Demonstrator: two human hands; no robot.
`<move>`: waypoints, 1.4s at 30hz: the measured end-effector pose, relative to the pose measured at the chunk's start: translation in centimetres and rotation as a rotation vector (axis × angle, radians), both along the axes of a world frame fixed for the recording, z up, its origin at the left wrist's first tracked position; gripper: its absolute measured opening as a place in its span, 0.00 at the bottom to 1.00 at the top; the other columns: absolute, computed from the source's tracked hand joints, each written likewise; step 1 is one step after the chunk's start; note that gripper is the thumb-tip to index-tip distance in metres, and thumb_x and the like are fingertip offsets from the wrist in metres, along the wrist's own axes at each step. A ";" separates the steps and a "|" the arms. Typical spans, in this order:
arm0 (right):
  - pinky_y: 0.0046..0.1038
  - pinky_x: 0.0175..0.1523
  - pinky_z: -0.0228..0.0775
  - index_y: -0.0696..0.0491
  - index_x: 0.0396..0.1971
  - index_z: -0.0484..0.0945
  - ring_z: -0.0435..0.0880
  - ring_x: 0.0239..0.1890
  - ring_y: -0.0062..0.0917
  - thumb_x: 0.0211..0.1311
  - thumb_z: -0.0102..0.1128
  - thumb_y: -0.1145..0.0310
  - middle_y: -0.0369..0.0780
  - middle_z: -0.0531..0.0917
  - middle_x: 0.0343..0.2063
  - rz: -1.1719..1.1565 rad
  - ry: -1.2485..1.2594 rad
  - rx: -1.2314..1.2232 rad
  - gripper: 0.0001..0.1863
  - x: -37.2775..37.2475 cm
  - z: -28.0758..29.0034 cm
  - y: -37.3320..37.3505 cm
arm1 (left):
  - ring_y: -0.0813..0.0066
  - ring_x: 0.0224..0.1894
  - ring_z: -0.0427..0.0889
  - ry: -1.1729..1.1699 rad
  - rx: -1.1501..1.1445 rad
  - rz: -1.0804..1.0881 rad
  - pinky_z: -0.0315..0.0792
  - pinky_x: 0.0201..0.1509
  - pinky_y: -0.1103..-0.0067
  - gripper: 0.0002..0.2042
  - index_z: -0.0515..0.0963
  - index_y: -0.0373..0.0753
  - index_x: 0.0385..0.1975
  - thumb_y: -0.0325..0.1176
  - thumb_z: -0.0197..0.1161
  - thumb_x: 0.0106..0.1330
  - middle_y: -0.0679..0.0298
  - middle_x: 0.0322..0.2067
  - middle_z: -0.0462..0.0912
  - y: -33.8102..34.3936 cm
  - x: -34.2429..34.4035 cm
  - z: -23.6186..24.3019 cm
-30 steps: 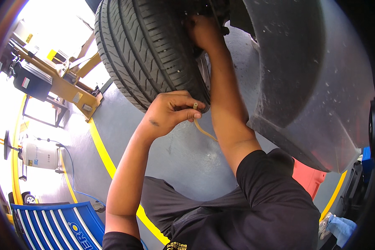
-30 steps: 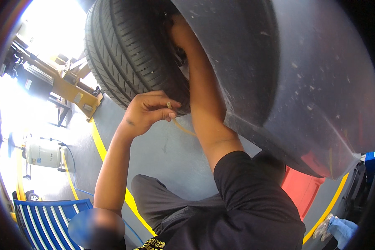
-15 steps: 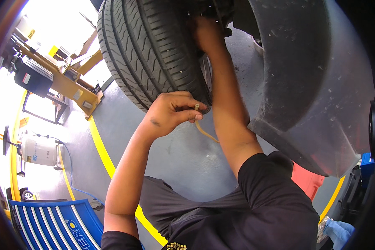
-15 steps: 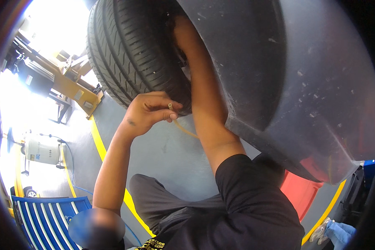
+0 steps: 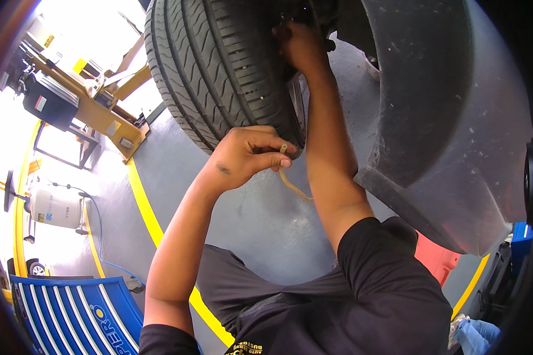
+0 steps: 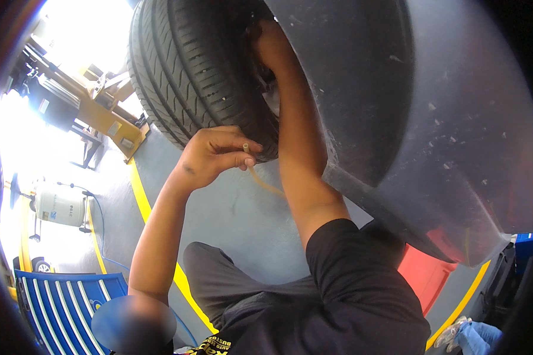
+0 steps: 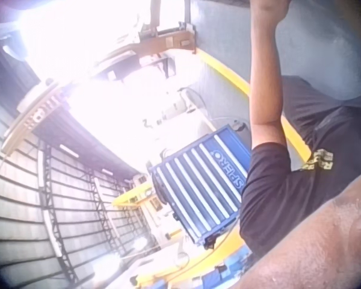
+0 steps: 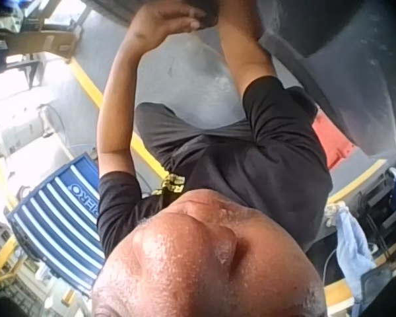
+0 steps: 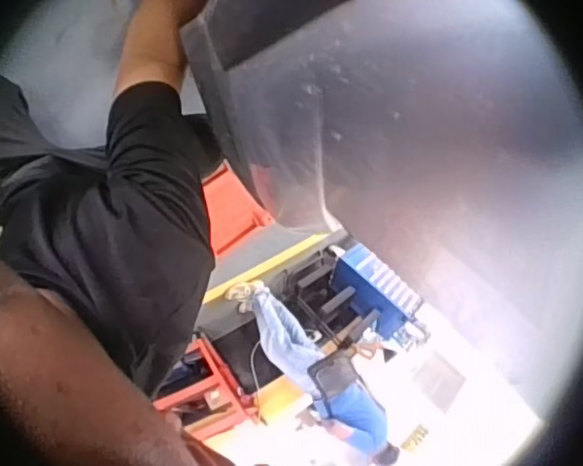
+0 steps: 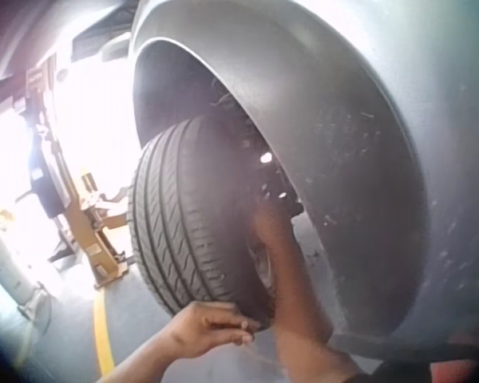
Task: The person uses a clear tube and a small bottle to bleed the brake line of a vehicle on a lift, then carries a red creeper over to a workbench.
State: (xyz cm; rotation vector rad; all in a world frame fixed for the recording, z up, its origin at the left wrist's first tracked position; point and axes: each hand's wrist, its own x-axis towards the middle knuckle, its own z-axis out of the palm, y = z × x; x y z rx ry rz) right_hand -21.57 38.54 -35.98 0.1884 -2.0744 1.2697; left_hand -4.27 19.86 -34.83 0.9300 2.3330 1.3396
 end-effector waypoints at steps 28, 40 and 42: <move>0.38 0.47 0.74 0.54 0.45 0.80 0.84 0.43 0.42 0.65 0.58 0.58 0.47 0.85 0.39 -0.187 0.170 -0.007 0.16 0.6 -3.7 -0.2 | 0.78 0.36 0.82 -0.149 0.035 0.029 0.78 0.41 0.82 0.12 0.83 0.30 0.40 0.28 0.70 0.59 0.65 0.31 0.79 0.1 0.1 -0.2; 0.23 0.44 0.70 0.53 0.42 0.78 0.79 0.36 0.19 0.69 0.53 0.63 0.37 0.82 0.32 0.246 -0.189 -0.337 0.11 16.7 -6.7 -0.3 | 0.80 0.32 0.82 -0.039 0.275 0.347 0.77 0.38 0.83 0.10 0.80 0.29 0.39 0.29 0.67 0.63 0.63 0.31 0.82 3.5 2.6 -0.4; 0.23 0.42 0.69 0.55 0.41 0.79 0.78 0.35 0.17 0.70 0.53 0.65 0.34 0.81 0.32 0.625 -0.190 -0.675 0.10 18.2 -6.8 -0.3 | 0.79 0.29 0.81 0.186 0.315 0.456 0.75 0.34 0.83 0.10 0.80 0.29 0.39 0.28 0.66 0.63 0.62 0.30 0.82 4.2 2.9 1.1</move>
